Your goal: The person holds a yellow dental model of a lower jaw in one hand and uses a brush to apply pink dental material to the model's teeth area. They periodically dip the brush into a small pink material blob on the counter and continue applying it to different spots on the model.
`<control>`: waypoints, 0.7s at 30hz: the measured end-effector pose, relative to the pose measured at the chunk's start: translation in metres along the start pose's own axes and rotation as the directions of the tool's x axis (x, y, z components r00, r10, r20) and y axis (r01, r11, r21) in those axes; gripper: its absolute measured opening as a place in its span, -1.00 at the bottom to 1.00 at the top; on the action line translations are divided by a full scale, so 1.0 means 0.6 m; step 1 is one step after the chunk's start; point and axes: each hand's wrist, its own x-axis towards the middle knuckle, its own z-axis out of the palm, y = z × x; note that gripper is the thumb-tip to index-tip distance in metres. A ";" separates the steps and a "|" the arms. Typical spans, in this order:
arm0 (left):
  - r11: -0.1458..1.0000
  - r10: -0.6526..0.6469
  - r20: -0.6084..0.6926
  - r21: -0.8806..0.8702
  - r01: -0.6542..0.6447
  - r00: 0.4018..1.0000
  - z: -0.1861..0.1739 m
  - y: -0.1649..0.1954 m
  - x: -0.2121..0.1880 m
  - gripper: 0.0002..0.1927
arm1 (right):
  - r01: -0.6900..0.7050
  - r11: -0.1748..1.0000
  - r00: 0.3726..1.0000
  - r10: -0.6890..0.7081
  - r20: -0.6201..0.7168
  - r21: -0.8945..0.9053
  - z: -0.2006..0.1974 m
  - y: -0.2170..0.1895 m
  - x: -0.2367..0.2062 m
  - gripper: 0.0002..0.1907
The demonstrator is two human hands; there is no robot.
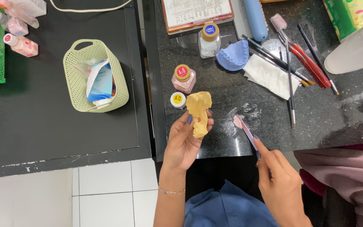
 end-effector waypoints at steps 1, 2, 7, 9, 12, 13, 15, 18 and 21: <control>1.000 -0.001 -0.005 -0.005 0.001 1.000 0.000 0.000 -0.001 -0.54 | -0.007 1.000 1.000 0.007 0.007 -0.004 0.000 -0.002 -0.001 -0.50; 1.000 -0.004 -0.010 -0.010 0.004 1.000 0.000 0.000 -0.001 -0.54 | -0.012 1.000 1.000 0.012 0.001 -0.013 0.001 -0.004 -0.001 -0.51; 1.000 0.002 0.007 0.000 -0.002 1.000 0.000 -0.001 0.000 -0.54 | 0.050 0.999 0.999 -0.050 -0.003 -0.020 0.008 -0.009 -0.008 -0.46; 1.000 -0.002 0.004 -0.003 0.002 1.000 -0.001 -0.001 -0.001 -0.53 | 0.070 0.996 0.998 -0.070 -0.002 -0.062 0.005 -0.007 -0.008 -0.46; 1.000 -0.004 0.006 0.002 0.004 1.000 0.000 0.000 -0.001 -0.53 | 0.054 0.993 0.998 -0.050 0.040 -0.107 -0.012 -0.001 -0.007 -0.46; 1.000 -0.003 0.008 0.004 0.003 1.000 0.000 0.000 0.000 -0.53 | 0.047 0.991 0.997 -0.040 0.061 -0.123 -0.016 -0.001 -0.006 -0.45; 1.000 -0.004 0.008 0.007 0.004 1.000 0.001 -0.001 0.001 -0.53 | 0.059 0.993 0.998 -0.057 0.023 -0.098 -0.018 -0.004 -0.006 -0.44; 1.000 0.004 0.015 0.001 -0.004 1.000 0.001 -0.001 0.001 -0.54 | 0.119 0.990 0.993 -0.117 0.026 -0.071 -0.008 -0.010 -0.004 -0.43; 1.000 -0.006 0.013 -0.002 0.006 1.000 0.000 -0.001 0.000 -0.53 | 0.093 0.991 0.995 -0.089 0.042 -0.100 -0.006 -0.010 -0.002 -0.42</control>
